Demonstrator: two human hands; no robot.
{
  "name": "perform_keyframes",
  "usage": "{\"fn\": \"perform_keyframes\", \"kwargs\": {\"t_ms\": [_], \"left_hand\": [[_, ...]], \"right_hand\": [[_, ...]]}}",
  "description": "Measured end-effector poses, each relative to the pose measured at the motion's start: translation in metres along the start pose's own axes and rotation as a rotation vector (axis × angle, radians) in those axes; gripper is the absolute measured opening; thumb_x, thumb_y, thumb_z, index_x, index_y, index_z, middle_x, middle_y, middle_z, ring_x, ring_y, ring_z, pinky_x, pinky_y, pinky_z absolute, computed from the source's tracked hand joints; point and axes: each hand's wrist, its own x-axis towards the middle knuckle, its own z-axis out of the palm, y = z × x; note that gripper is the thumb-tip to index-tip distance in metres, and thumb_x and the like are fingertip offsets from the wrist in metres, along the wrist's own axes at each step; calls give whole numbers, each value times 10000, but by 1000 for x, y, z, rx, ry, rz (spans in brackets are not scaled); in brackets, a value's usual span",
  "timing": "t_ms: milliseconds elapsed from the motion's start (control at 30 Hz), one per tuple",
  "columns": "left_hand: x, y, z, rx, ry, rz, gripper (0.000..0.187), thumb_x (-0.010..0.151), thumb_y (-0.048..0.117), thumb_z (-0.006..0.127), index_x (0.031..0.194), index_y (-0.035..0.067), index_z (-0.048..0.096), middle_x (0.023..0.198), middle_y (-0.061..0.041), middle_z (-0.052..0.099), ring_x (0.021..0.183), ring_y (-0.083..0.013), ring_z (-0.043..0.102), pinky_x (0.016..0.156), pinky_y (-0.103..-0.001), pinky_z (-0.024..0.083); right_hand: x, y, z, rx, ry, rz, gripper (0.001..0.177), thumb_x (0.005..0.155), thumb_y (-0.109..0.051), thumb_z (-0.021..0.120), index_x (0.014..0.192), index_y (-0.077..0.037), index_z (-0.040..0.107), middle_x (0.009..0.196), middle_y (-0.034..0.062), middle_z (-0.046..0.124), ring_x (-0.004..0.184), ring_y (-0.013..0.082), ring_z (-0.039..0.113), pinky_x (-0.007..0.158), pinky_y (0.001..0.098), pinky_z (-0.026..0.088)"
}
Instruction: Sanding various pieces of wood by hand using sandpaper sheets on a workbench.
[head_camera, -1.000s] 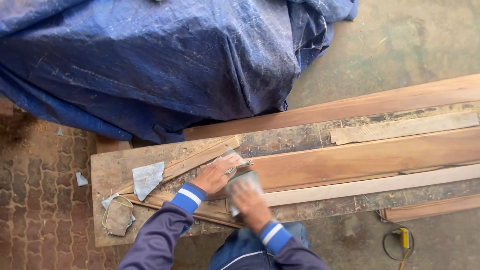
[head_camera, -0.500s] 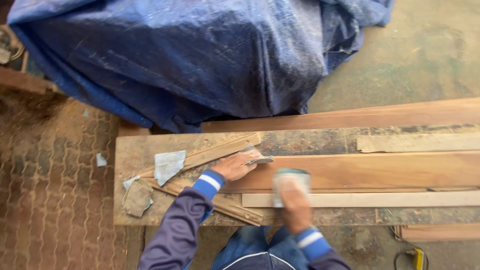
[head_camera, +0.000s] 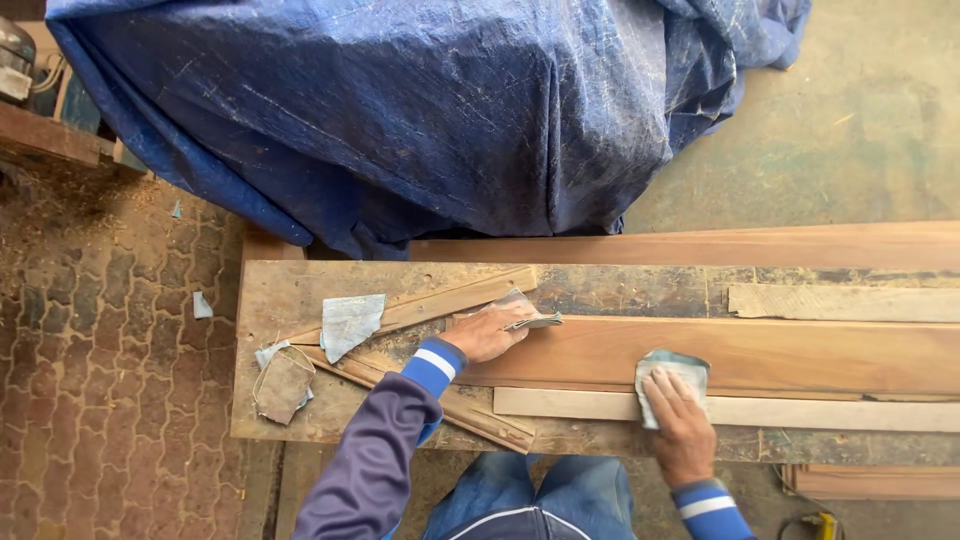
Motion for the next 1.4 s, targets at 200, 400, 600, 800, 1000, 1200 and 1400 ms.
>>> {"fn": "perform_keyframes", "kwargs": {"t_ms": [200, 400, 600, 800, 1000, 1200, 1400], "left_hand": [[-1, 1, -6, -104, -53, 46, 514, 996, 402, 447, 1428, 154, 571, 1523, -88, 577, 1381, -328, 526, 1164, -400, 409], [4, -11, 10, -10, 30, -21, 534, 984, 447, 477, 1481, 255, 507, 1585, -45, 449, 1455, -291, 406, 1185, -417, 321], [-6, 4, -1, -42, 42, -29, 526, 995, 454, 466, 1487, 270, 499, 1591, -7, 447, 1467, -281, 396, 1200, -424, 326], [1, -7, 8, -52, -2, -3, 534, 998, 423, 450, 1494, 226, 484, 1642, -1, 377, 1474, -304, 376, 1212, -417, 311], [3, -8, 11, -43, 6, 37, 546, 1009, 432, 449, 1504, 202, 484, 1632, -33, 373, 1509, -288, 311, 1250, -410, 203], [8, -26, 25, -37, 78, 140, 529, 1032, 402, 480, 1498, 152, 502, 1607, -69, 421, 1525, -281, 341, 1278, -433, 222], [-4, -4, 18, 32, 66, 197, 524, 1039, 385, 445, 1508, 155, 484, 1642, -48, 378, 1566, -258, 260, 1281, -486, 111]], "right_hand": [[42, -127, 71, 138, -179, -295, 776, 638, 82, 627, 1403, 2, 523, 1485, 216, 518, 1418, 374, 453, 1167, 491, 381], [56, -173, 103, 179, -382, -482, 338, 887, -69, 594, 1215, -15, 649, 1309, 189, 618, 1288, 366, 549, 1160, 504, 394], [9, -38, 8, 82, -84, -233, 646, 706, -50, 680, 1345, -91, 591, 1407, 127, 586, 1293, 339, 562, 1085, 457, 440], [28, -87, 33, 108, -116, -160, 541, 622, -42, 712, 1160, -57, 656, 1110, 145, 638, 1089, 375, 614, 959, 493, 495], [57, -204, 104, 268, -194, -443, 278, 779, -53, 640, 1051, -13, 687, 1073, 170, 616, 1039, 348, 584, 901, 461, 499], [33, -73, 39, 330, -164, -333, 431, 776, -29, 631, 1204, -63, 677, 1158, 154, 643, 1125, 352, 609, 970, 472, 500], [7, 22, -16, 71, 3, 21, 374, 745, -45, 780, 1094, -151, 696, 1066, 71, 689, 1043, 307, 658, 907, 451, 527]]}}
